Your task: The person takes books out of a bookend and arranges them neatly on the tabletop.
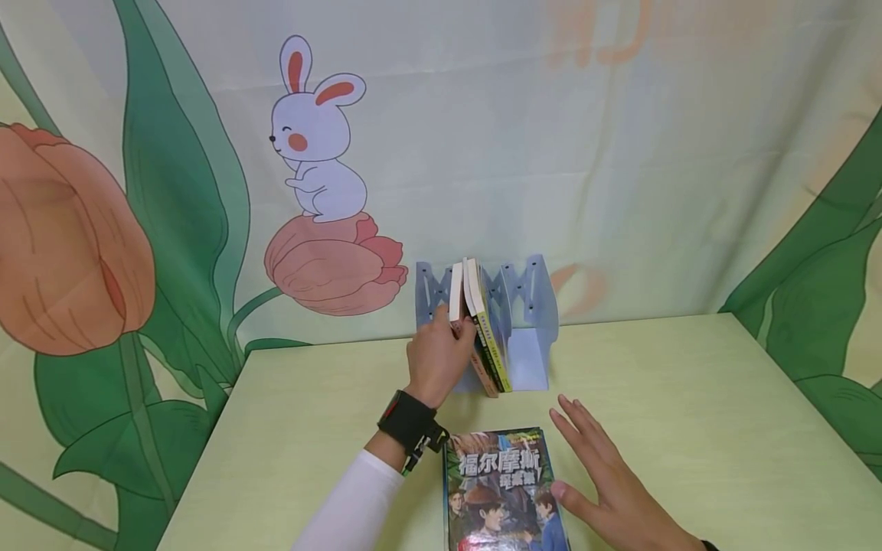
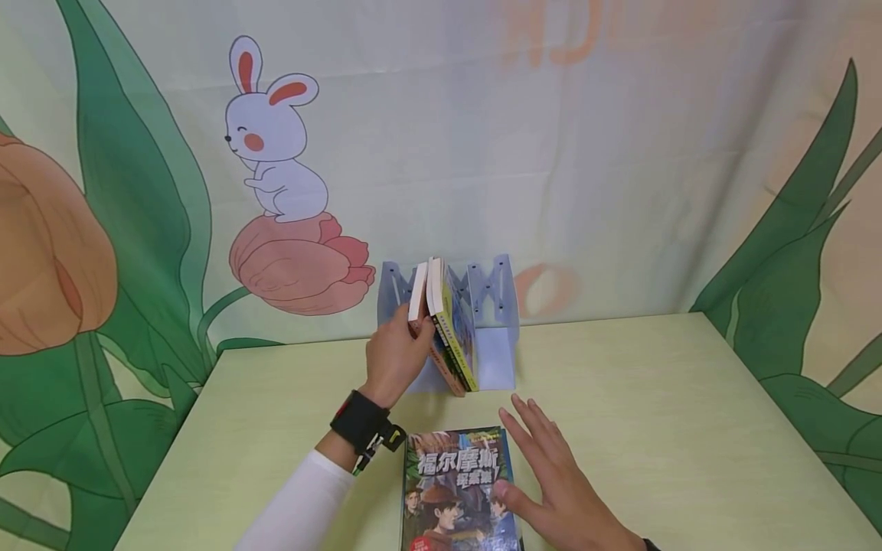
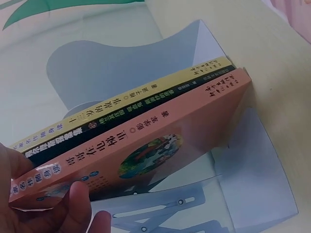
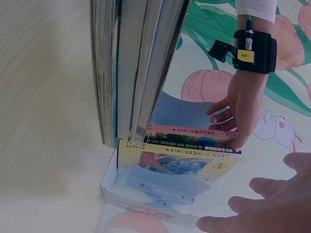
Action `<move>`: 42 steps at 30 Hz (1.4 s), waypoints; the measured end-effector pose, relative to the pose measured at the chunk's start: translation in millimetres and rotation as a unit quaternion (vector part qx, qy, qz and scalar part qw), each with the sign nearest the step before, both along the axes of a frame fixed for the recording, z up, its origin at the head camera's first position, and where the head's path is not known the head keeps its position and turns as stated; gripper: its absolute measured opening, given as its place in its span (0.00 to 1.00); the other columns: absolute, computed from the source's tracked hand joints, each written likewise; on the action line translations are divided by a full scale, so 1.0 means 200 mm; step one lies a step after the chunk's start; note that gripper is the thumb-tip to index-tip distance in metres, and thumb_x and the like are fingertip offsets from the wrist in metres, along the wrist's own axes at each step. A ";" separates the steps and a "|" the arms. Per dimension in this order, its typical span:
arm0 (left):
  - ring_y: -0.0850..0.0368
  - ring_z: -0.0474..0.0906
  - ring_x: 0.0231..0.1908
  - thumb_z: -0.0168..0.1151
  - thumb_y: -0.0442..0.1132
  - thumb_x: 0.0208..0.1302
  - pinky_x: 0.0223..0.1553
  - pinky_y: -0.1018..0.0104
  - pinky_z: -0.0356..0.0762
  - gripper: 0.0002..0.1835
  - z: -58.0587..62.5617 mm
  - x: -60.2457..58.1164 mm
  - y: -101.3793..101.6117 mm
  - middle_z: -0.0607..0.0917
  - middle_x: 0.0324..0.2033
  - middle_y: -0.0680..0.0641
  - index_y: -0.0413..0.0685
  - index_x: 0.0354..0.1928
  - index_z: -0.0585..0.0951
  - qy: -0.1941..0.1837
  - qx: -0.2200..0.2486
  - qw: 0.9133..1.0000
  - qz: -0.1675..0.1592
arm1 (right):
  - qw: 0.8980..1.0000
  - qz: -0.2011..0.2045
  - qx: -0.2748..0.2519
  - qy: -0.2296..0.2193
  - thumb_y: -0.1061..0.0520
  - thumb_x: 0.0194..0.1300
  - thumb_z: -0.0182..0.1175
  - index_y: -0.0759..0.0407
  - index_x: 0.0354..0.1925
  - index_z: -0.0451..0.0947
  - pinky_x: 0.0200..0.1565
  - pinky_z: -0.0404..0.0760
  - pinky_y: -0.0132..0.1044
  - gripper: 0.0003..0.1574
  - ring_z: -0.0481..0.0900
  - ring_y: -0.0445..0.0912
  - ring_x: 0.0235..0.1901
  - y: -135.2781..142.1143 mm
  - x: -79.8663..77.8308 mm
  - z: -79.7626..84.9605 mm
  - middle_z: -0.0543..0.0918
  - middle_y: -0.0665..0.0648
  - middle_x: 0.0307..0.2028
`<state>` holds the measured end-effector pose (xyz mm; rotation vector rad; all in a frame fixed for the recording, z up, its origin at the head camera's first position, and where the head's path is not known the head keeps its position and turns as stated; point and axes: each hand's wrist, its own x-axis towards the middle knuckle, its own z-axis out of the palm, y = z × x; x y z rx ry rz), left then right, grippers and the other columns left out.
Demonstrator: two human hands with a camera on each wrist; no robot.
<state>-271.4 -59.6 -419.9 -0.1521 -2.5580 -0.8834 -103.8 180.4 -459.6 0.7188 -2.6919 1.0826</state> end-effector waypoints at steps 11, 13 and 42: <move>0.56 0.69 0.13 0.52 0.51 0.68 0.14 0.65 0.59 0.18 -0.02 -0.02 0.02 0.77 0.17 0.49 0.43 0.48 0.74 -0.025 0.015 1.000 -0.008 | 1.000 0.015 -0.001 -0.006 0.52 0.69 0.58 0.41 0.78 0.46 0.55 0.63 0.76 0.47 0.39 0.49 0.78 0.00 0.00 -0.01 0.46 0.51 0.79; 0.56 0.69 0.13 0.52 0.51 0.68 0.14 0.65 0.59 0.19 -0.03 -0.03 0.02 0.77 0.17 0.49 0.43 0.49 0.74 -0.035 0.021 0.999 -0.011 | 1.000 0.019 0.000 -0.002 0.53 0.68 0.59 0.42 0.78 0.47 0.56 0.63 0.76 0.48 0.40 0.51 0.78 0.00 0.00 -0.01 0.46 0.52 0.79; 0.58 0.62 0.09 0.47 0.47 0.71 0.13 0.65 0.55 0.16 -0.07 -0.02 0.02 0.70 0.11 0.52 0.45 0.49 0.77 0.014 0.063 0.998 -0.022 | 0.999 0.014 0.025 0.025 0.51 0.61 0.65 0.44 0.78 0.49 0.66 0.51 0.72 0.53 0.40 0.54 0.78 -0.01 -0.01 0.00 0.48 0.54 0.78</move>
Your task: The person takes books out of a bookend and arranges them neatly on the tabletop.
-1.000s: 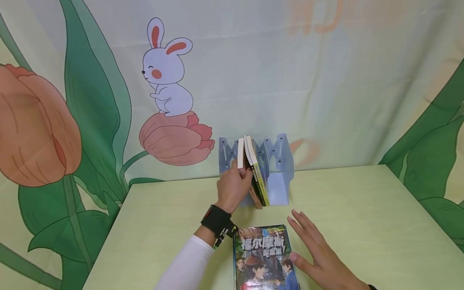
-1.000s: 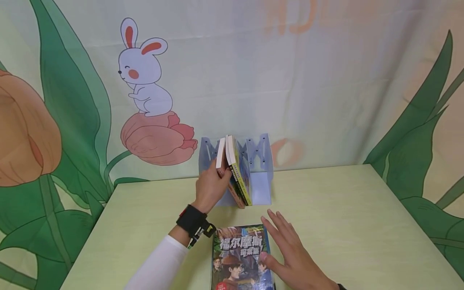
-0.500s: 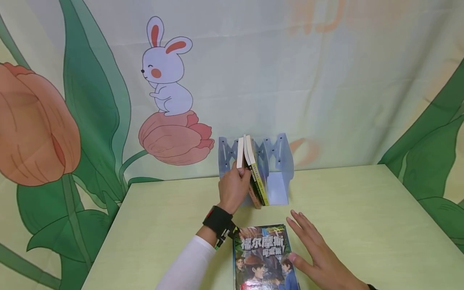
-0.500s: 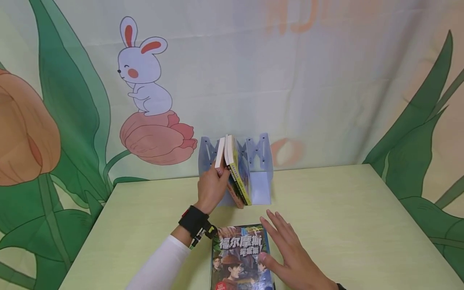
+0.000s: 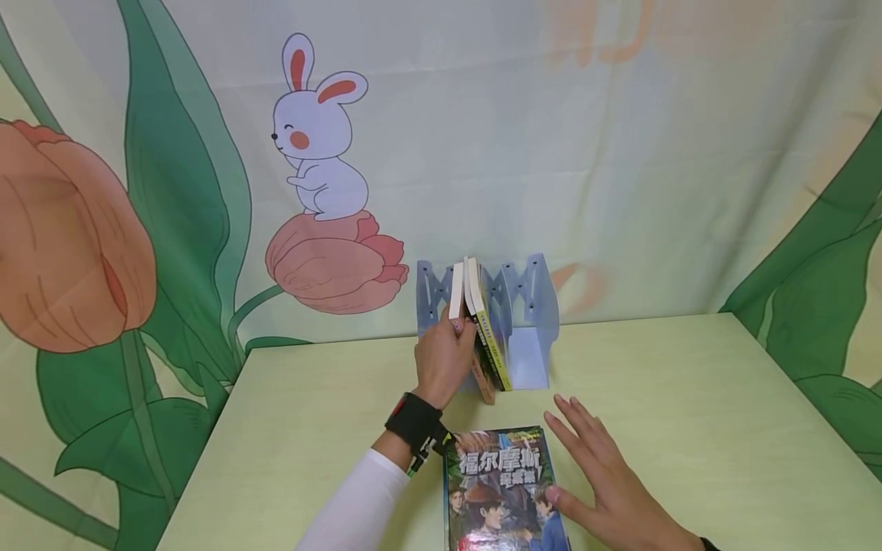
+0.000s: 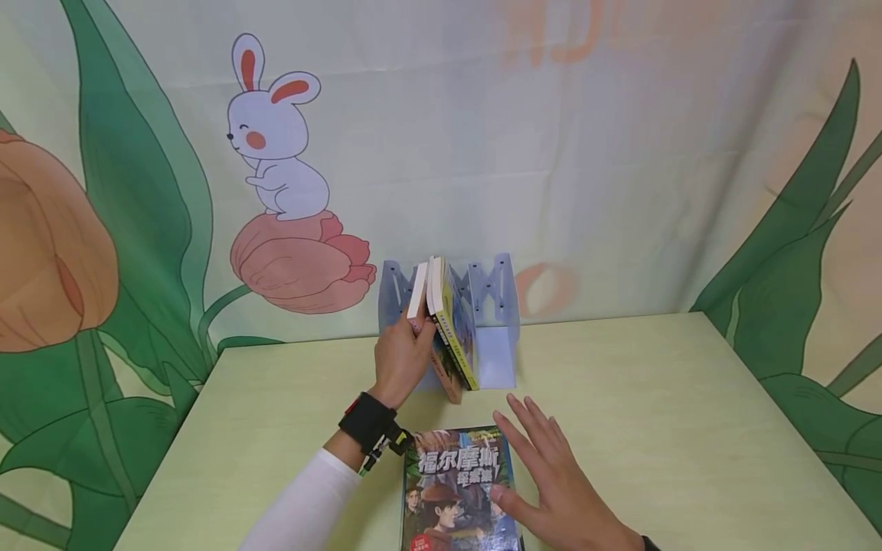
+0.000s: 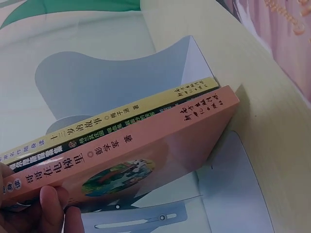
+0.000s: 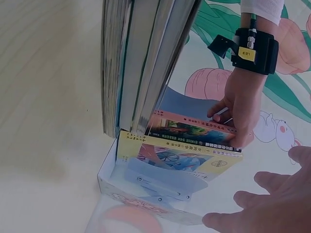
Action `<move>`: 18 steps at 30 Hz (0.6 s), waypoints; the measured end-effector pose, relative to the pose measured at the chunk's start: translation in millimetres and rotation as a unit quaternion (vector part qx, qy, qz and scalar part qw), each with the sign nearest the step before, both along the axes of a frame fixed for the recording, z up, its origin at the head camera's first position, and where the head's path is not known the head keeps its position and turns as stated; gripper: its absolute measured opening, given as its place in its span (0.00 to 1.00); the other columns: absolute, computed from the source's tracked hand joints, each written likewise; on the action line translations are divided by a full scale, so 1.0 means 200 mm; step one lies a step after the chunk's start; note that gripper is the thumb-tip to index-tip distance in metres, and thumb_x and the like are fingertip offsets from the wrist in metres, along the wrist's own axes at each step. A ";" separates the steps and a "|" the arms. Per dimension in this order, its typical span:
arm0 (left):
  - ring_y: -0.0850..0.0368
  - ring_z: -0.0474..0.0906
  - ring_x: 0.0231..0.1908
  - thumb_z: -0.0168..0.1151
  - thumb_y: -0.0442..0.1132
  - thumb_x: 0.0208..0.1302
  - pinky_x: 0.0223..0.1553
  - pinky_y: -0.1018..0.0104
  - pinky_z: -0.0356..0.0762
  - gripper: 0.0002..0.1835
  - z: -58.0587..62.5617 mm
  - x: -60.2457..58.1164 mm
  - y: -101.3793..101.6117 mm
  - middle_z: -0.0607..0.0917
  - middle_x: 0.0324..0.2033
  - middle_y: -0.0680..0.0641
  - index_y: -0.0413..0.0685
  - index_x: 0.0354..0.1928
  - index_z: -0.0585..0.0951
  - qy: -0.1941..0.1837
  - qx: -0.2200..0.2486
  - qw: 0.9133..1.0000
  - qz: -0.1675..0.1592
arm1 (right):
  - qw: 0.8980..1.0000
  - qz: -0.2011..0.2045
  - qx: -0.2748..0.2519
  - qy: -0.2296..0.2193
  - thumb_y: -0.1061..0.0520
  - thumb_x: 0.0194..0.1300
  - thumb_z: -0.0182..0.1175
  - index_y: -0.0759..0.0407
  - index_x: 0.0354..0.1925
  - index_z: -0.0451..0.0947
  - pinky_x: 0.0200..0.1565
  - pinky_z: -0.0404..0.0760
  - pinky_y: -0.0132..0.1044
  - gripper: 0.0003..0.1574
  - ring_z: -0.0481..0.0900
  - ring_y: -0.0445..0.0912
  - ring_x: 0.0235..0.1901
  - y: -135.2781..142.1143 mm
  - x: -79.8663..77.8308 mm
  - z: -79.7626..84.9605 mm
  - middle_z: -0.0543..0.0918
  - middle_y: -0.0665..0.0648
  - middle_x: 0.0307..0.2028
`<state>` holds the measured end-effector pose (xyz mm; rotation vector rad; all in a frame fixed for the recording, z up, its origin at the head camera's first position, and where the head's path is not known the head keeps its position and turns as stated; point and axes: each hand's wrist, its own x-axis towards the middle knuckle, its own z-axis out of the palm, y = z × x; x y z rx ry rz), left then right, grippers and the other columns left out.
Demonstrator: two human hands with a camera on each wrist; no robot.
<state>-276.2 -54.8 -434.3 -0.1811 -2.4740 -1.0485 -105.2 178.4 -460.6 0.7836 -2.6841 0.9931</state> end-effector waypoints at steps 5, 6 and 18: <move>0.58 0.60 0.08 0.47 0.46 0.71 0.12 0.66 0.54 0.15 0.01 0.01 0.00 0.70 0.10 0.52 0.44 0.48 0.77 0.013 0.004 1.000 0.000 | 1.000 -0.002 0.005 -0.001 0.50 0.62 0.64 0.43 0.77 0.50 0.64 0.52 0.73 0.53 0.39 0.52 0.78 -0.01 0.00 0.01 0.47 0.53 0.79; 0.58 0.60 0.08 0.47 0.45 0.71 0.12 0.66 0.54 0.15 0.02 0.01 0.00 0.69 0.11 0.52 0.44 0.48 0.77 0.015 0.005 1.000 0.000 | 1.000 -0.002 0.004 -0.002 0.50 0.62 0.64 0.43 0.77 0.50 0.66 0.50 0.71 0.53 0.39 0.52 0.78 -0.01 0.00 0.01 0.48 0.53 0.79; 0.60 0.60 0.08 0.48 0.46 0.71 0.12 0.67 0.53 0.17 0.07 0.04 -0.02 0.69 0.10 0.52 0.45 0.54 0.76 0.038 0.012 0.999 0.003 | 1.000 0.002 0.007 0.012 0.50 0.63 0.63 0.45 0.78 0.49 0.70 0.26 0.27 0.51 0.39 0.52 0.78 0.00 0.01 0.01 0.48 0.55 0.78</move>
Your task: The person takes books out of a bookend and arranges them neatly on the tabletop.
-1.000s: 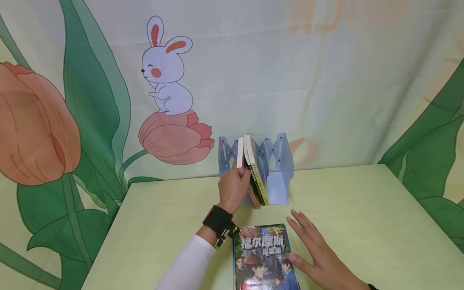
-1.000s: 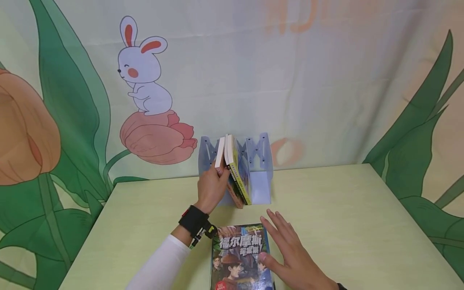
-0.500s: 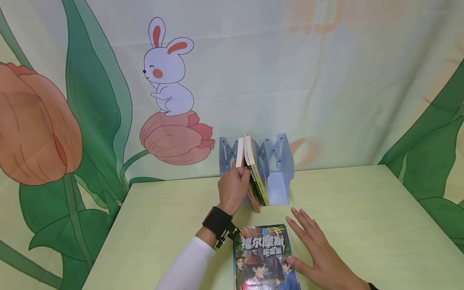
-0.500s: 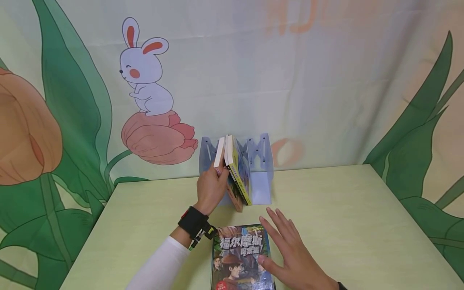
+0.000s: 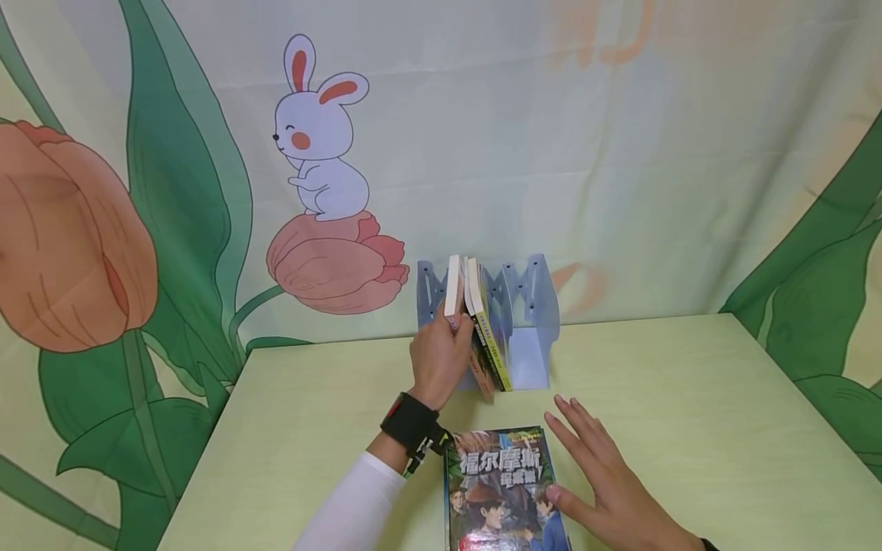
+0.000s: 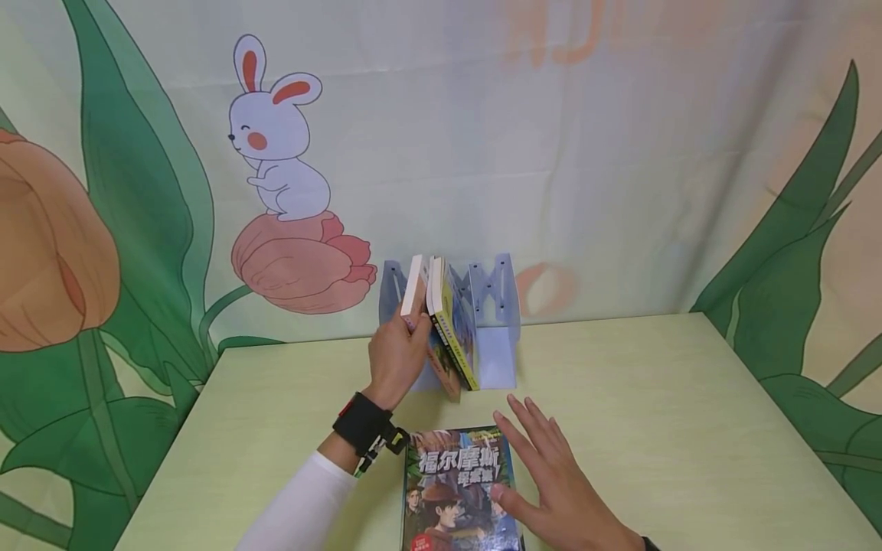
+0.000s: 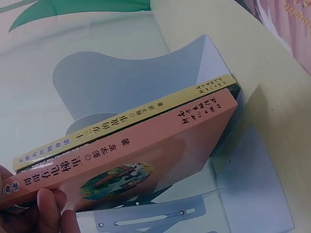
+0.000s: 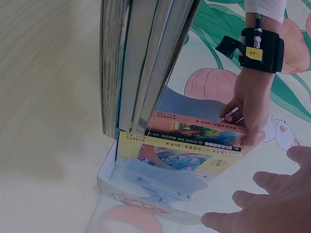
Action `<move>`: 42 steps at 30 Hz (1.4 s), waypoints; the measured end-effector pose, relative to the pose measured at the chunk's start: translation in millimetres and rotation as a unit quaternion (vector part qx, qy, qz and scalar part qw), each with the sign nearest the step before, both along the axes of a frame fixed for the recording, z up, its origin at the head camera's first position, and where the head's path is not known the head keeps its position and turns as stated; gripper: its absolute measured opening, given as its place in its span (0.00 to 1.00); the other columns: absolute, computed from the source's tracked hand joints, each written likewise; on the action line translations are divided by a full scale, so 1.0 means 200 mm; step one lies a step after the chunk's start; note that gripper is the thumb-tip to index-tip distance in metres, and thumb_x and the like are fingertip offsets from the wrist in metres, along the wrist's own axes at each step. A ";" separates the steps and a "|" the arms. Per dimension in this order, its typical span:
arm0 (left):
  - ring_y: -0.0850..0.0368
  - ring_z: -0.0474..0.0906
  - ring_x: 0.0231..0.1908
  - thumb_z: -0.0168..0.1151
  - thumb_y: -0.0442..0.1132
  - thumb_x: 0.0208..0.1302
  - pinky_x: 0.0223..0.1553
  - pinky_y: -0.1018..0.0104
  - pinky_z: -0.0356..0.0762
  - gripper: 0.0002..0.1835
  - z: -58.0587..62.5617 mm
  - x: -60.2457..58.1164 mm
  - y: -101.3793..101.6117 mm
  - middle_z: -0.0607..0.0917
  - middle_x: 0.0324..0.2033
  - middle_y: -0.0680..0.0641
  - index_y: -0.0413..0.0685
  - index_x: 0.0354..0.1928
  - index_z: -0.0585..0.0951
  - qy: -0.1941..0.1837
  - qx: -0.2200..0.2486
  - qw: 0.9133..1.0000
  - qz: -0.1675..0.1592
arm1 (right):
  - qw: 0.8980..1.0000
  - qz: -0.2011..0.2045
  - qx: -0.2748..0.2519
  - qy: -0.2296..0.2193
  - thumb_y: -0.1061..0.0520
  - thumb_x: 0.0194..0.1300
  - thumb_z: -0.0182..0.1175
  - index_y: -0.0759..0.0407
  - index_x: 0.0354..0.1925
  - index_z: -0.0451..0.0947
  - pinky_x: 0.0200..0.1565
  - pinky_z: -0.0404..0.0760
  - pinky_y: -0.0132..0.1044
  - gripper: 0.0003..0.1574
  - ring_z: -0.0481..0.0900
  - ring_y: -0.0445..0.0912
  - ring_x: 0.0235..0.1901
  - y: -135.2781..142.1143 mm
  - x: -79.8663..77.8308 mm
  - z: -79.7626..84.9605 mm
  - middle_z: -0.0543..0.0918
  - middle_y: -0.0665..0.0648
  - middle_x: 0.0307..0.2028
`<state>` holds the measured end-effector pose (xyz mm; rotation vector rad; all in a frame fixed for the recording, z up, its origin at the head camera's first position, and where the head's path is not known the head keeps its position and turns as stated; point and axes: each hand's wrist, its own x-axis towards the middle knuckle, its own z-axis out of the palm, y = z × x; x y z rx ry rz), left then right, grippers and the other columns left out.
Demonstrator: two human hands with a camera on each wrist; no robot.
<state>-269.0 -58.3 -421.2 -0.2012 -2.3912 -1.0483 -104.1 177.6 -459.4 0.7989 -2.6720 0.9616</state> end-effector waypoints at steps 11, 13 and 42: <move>0.59 0.61 0.08 0.49 0.47 0.71 0.12 0.67 0.53 0.21 0.06 0.04 -0.02 0.69 0.09 0.51 0.42 0.57 0.76 0.020 -0.004 1.000 0.007 | 1.000 -0.006 0.001 -0.015 0.50 0.64 0.63 0.43 0.78 0.48 0.69 0.48 0.68 0.51 0.39 0.53 0.78 0.00 0.00 -0.01 0.46 0.53 0.79; 0.59 0.60 0.08 0.49 0.47 0.71 0.12 0.67 0.52 0.21 0.06 0.04 -0.02 0.69 0.09 0.51 0.42 0.57 0.76 0.021 -0.003 1.000 0.006 | 1.000 -0.008 0.004 -0.013 0.50 0.64 0.63 0.43 0.78 0.48 0.61 0.57 0.75 0.51 0.40 0.53 0.78 0.00 0.00 -0.01 0.46 0.53 0.79; 0.60 0.58 0.07 0.48 0.46 0.71 0.12 0.68 0.50 0.24 0.16 0.12 -0.06 0.67 0.07 0.52 0.41 0.63 0.73 0.059 0.016 0.998 0.013 | 1.000 -0.006 -0.003 -0.013 0.50 0.63 0.64 0.43 0.78 0.49 0.60 0.56 0.76 0.51 0.40 0.51 0.78 0.01 0.01 0.00 0.48 0.56 0.78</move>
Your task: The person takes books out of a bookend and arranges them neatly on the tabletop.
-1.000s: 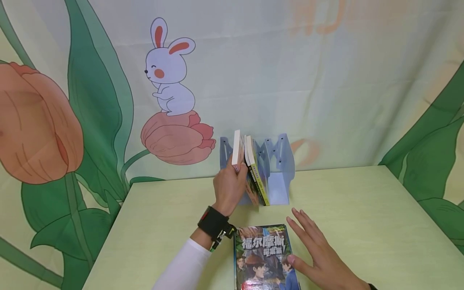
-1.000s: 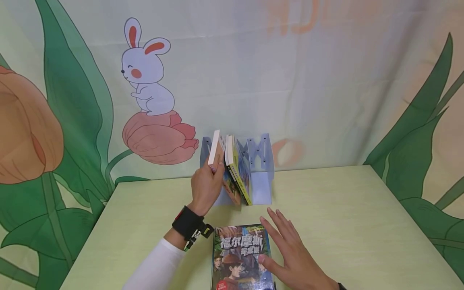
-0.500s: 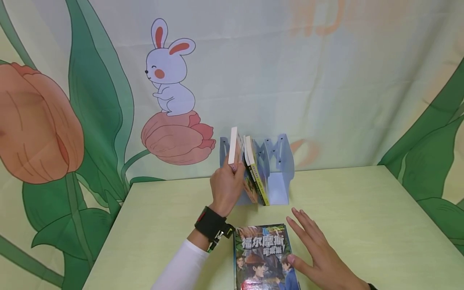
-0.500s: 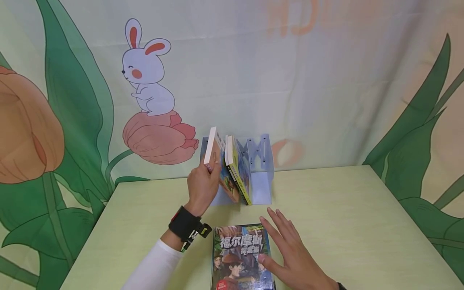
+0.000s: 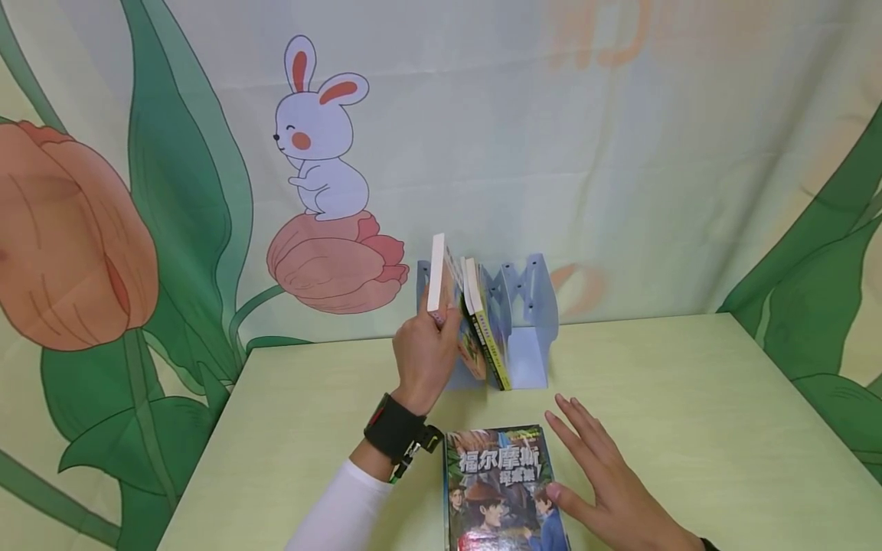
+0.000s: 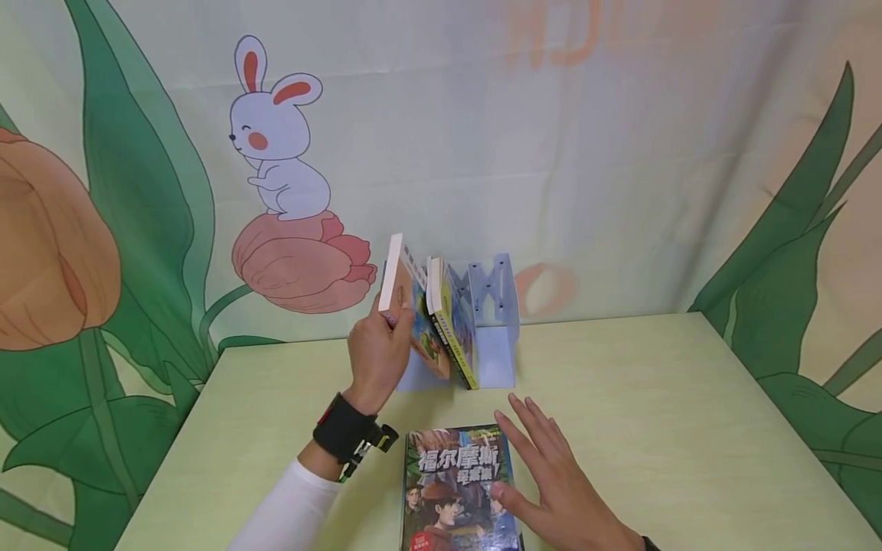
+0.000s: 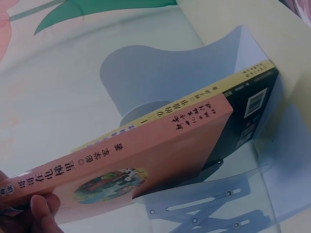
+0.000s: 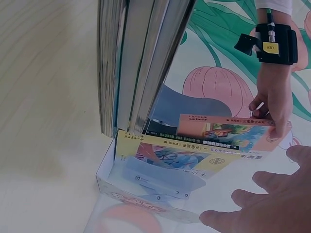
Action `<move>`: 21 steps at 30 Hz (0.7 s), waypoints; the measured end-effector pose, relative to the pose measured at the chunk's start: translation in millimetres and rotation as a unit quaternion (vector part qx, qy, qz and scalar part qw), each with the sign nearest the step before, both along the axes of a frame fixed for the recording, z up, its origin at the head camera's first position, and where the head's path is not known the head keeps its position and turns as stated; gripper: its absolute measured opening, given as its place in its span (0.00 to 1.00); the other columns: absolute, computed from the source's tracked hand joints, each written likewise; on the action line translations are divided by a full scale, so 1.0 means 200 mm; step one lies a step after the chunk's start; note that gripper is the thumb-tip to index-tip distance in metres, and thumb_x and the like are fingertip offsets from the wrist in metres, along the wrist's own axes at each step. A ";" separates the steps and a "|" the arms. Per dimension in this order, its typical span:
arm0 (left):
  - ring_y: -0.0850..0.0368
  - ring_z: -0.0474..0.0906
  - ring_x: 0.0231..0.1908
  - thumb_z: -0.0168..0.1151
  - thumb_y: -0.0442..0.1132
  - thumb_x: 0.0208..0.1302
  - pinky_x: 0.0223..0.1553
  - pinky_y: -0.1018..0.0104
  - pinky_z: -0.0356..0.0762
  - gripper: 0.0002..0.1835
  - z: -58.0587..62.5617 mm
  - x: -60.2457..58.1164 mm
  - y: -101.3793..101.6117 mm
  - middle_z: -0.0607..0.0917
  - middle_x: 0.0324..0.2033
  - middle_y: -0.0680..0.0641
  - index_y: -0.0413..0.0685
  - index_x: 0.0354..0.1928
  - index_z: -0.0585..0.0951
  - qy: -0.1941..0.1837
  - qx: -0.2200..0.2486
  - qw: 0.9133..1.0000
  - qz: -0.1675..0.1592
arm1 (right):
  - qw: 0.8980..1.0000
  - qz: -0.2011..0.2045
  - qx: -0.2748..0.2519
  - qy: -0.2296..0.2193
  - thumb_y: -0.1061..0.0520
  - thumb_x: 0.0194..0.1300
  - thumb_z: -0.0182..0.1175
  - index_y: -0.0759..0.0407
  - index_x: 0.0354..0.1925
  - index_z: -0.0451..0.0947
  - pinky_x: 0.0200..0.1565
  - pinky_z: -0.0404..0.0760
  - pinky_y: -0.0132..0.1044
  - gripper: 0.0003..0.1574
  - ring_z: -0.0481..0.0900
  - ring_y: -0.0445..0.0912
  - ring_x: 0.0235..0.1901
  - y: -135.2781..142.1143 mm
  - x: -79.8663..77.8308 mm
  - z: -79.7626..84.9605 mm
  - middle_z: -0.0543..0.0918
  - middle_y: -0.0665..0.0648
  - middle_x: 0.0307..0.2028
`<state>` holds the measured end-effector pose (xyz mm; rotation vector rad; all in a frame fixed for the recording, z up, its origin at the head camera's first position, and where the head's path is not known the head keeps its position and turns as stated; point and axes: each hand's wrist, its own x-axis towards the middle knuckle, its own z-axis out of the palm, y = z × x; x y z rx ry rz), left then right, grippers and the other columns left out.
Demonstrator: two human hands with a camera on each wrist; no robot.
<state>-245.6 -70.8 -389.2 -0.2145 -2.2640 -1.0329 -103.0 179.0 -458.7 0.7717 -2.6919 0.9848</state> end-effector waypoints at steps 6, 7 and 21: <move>0.60 0.58 0.07 0.48 0.46 0.71 0.13 0.68 0.50 0.25 0.03 0.02 -0.01 0.67 0.08 0.52 0.41 0.65 0.71 0.007 -0.007 1.000 0.009 | 1.000 -0.003 -0.003 -0.002 0.50 0.63 0.63 0.42 0.78 0.49 0.61 0.54 0.76 0.51 0.39 0.51 0.78 -0.01 0.00 -0.01 0.47 0.53 0.79; 0.60 0.58 0.07 0.48 0.47 0.71 0.13 0.68 0.50 0.26 0.03 0.02 -0.01 0.67 0.08 0.52 0.42 0.66 0.71 0.007 -0.008 1.000 0.010 | 1.000 -0.004 -0.002 -0.002 0.50 0.63 0.63 0.42 0.78 0.49 0.63 0.54 0.74 0.51 0.39 0.51 0.78 -0.01 0.00 -0.01 0.47 0.53 0.79; 0.60 0.54 0.08 0.48 0.45 0.71 0.14 0.68 0.48 0.25 0.08 0.07 -0.03 0.65 0.08 0.52 0.41 0.64 0.72 0.047 0.003 0.999 0.011 | 1.000 -0.020 0.005 0.002 0.48 0.63 0.64 0.39 0.77 0.49 0.59 0.56 0.77 0.51 0.43 0.56 0.77 -0.01 0.01 0.01 0.48 0.52 0.79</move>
